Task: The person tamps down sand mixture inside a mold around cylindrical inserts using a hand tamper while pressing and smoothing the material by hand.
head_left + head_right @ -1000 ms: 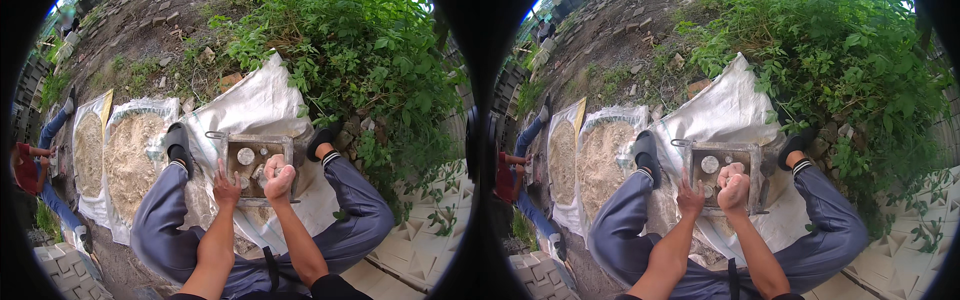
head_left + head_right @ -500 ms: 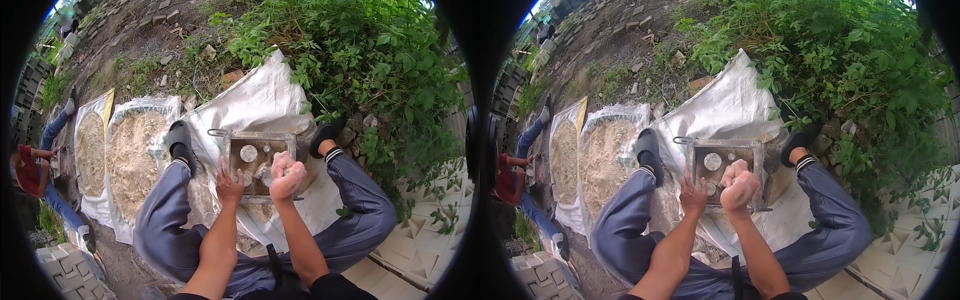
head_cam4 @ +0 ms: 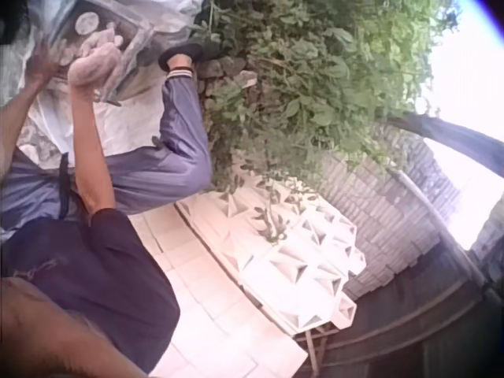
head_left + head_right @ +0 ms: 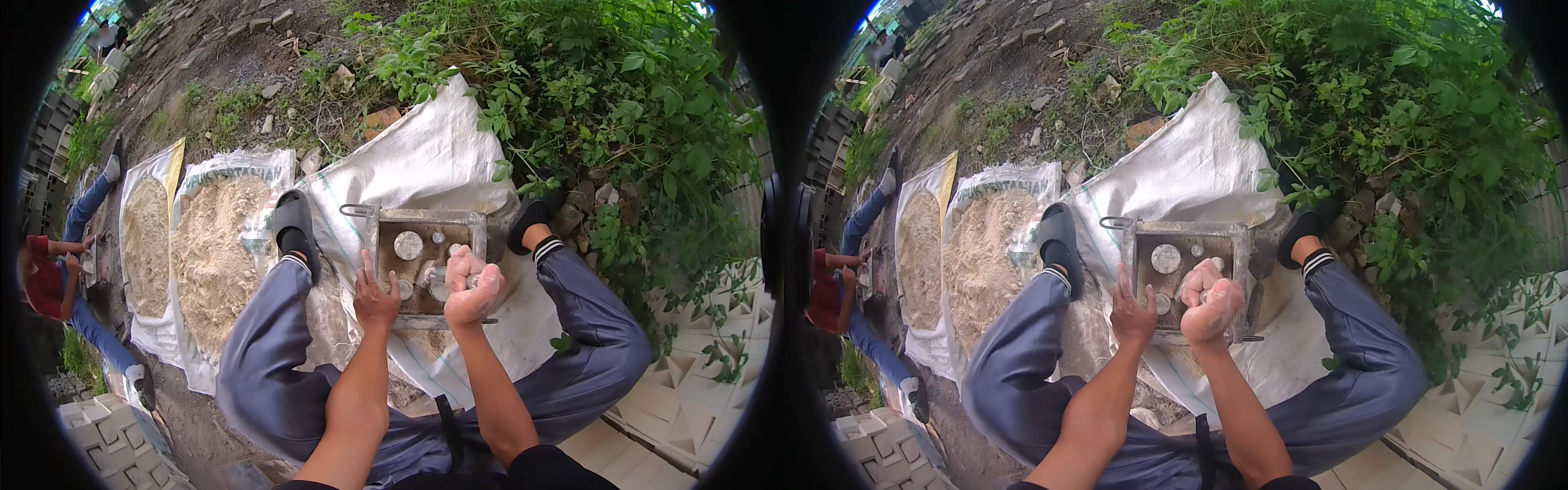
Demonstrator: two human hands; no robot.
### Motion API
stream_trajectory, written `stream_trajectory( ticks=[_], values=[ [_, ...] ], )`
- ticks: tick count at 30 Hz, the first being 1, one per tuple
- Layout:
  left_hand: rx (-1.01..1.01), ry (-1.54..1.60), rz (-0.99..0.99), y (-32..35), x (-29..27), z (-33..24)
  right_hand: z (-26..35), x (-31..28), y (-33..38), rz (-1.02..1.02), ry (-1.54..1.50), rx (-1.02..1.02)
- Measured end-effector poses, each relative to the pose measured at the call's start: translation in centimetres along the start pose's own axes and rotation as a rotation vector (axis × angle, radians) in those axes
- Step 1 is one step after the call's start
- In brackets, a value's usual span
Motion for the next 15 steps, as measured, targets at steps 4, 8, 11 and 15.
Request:
stream_trajectory(
  ticks=[4,8,11,15],
  values=[
    [-0.099,-0.012,0.083,0.3,0.0,1.4,-0.2,1.1,0.1,0.087,0.05,0.061],
    [-0.049,-0.023,0.062,0.1,0.5,0.3,-0.6,-0.2,0.1,0.012,0.031,-0.112],
    [-0.08,-0.014,0.093,0.4,0.3,0.9,-1.6,0.0,0.5,0.122,0.16,0.038],
    [-0.006,-0.016,0.006,0.2,0.0,-0.1,0.0,-1.2,0.5,0.043,-0.096,-0.013]
  ],
)
Point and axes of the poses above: each hand's wrist, its own y-axis away from the middle knuckle, its own x-axis out of the palm, z = x × y, the point moved 6 cm from there along -y, towards the middle knuckle, and after that the axes turned 13 degrees about -z, right-handed, at the moved point
